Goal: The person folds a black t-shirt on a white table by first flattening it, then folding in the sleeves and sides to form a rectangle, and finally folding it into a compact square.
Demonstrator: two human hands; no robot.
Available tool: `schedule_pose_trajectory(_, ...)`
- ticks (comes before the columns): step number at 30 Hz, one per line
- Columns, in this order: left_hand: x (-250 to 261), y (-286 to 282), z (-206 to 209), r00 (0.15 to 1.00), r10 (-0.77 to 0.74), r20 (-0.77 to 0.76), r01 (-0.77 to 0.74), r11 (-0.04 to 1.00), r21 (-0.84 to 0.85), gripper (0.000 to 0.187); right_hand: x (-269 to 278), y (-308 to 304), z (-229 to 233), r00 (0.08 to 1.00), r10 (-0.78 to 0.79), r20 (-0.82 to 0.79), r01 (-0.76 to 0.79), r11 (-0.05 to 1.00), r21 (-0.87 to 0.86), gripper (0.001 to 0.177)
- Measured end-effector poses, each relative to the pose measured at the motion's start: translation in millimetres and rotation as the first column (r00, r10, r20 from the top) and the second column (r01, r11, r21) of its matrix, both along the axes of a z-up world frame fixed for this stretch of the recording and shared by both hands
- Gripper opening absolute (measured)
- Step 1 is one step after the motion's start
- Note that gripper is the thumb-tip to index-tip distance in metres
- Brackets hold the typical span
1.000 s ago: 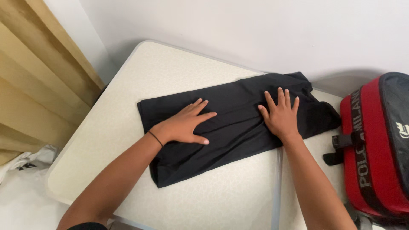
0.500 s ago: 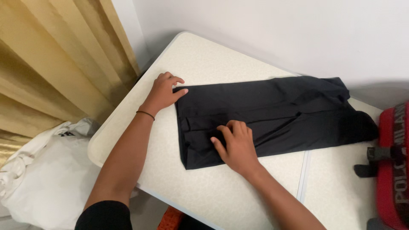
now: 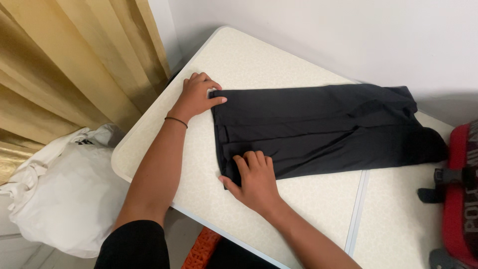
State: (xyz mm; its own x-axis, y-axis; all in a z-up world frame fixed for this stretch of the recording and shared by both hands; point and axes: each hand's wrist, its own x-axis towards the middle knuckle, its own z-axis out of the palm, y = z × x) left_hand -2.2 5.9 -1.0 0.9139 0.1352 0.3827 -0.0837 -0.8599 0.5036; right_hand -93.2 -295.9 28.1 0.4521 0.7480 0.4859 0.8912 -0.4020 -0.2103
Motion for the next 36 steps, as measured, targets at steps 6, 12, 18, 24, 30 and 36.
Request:
schedule_pose_trajectory(6, 1, -2, -1, 0.999, 0.039, -0.005, -0.039, 0.999, 0.029, 0.039, -4, 0, -6, 1.000, 0.002, 0.011, -0.002, 1.000, 0.024, 0.051)
schedule_pose_trajectory(12, 1, -1, -5, 0.998, 0.070, -0.002, -0.070, 0.997, 0.025, 0.041, -4, 1, -5, 1.000, -0.001, -0.016, 0.002, 1.000, 0.030, 0.049)
schedule_pose_trajectory(18, 5, 0, -7, 0.995, 0.091, -0.038, -0.091, 0.996, 0.008, 0.039, -4, 5, -8, 1.000, -0.003, -0.006, 0.004, 0.996, 0.088, 0.034)
schedule_pose_trajectory(24, 6, 1, -7, 0.994, 0.087, -0.063, -0.088, 0.996, -0.010, 0.036, -2, 6, -11, 1.000, -0.017, 0.018, 0.015, 0.995, 0.099, 0.024)
schedule_pose_trajectory(30, 4, -1, -1, 0.992, 0.068, -0.103, -0.075, 0.995, -0.061, 0.031, 0, 7, -15, 0.999, -0.013, 0.047, 0.008, 0.995, 0.096, 0.021)
schedule_pose_trajectory(36, 0, -4, 4, 0.995, 0.061, -0.076, -0.072, 0.987, -0.143, 0.028, 1, 6, -12, 1.000, -0.004, 0.000, 0.004, 0.998, 0.068, 0.018)
